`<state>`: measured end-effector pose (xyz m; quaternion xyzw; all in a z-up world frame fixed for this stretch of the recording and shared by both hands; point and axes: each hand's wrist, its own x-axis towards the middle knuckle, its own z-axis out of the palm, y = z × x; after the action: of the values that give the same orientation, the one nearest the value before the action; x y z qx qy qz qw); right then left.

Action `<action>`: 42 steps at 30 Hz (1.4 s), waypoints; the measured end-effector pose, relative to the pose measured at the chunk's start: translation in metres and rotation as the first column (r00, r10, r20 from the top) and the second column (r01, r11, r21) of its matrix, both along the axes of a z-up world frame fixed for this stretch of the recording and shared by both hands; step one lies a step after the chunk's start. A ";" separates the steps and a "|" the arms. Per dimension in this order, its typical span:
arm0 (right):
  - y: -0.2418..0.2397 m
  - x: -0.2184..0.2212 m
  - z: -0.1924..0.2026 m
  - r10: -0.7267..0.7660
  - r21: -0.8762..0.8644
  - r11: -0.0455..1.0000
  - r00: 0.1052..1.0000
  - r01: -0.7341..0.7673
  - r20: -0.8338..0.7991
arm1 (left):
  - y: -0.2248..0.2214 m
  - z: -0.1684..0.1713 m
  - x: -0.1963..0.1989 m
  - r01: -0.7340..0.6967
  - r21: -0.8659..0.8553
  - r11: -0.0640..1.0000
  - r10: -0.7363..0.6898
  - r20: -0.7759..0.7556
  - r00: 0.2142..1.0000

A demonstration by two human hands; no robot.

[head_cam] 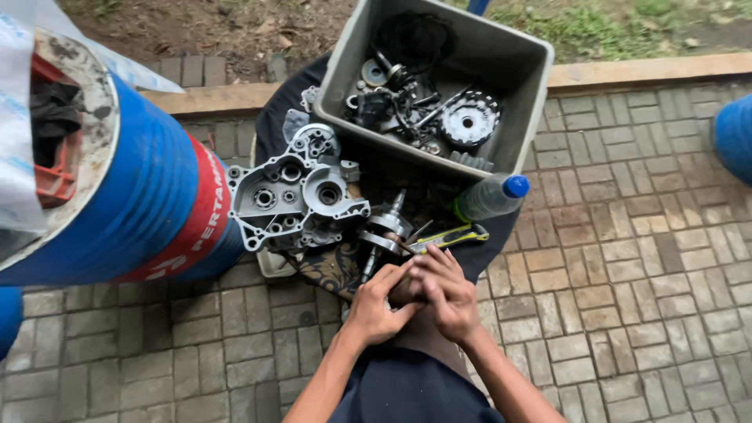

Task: The person holds and works on an engine crankshaft and related components on a table, occasionally using a small tool to manipulate a ring.

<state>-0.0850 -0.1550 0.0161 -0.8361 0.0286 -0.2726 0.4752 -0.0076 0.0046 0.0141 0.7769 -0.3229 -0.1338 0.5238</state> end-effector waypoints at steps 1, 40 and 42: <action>-0.002 0.001 -0.007 -0.009 0.005 1.000 1.000 0.009 -0.008 | 0.001 -0.003 0.000 0.009 0.005 1.000 -0.009 -0.008 1.000; 0.010 -0.004 -0.009 -0.095 -0.013 0.995 0.995 0.095 0.017 | 0.001 -0.004 0.006 0.052 -0.020 0.998 -0.052 -0.006 0.999; -0.005 -0.006 -0.027 -0.165 0.083 0.981 0.978 0.176 -0.125 | 0.001 -0.006 0.004 0.032 -0.061 0.998 -0.031 0.009 0.999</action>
<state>-0.0907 -0.1604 -0.0109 -0.8220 0.1408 -0.2611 0.4860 -0.0040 0.0056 0.0083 0.7558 -0.3411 -0.1289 0.5439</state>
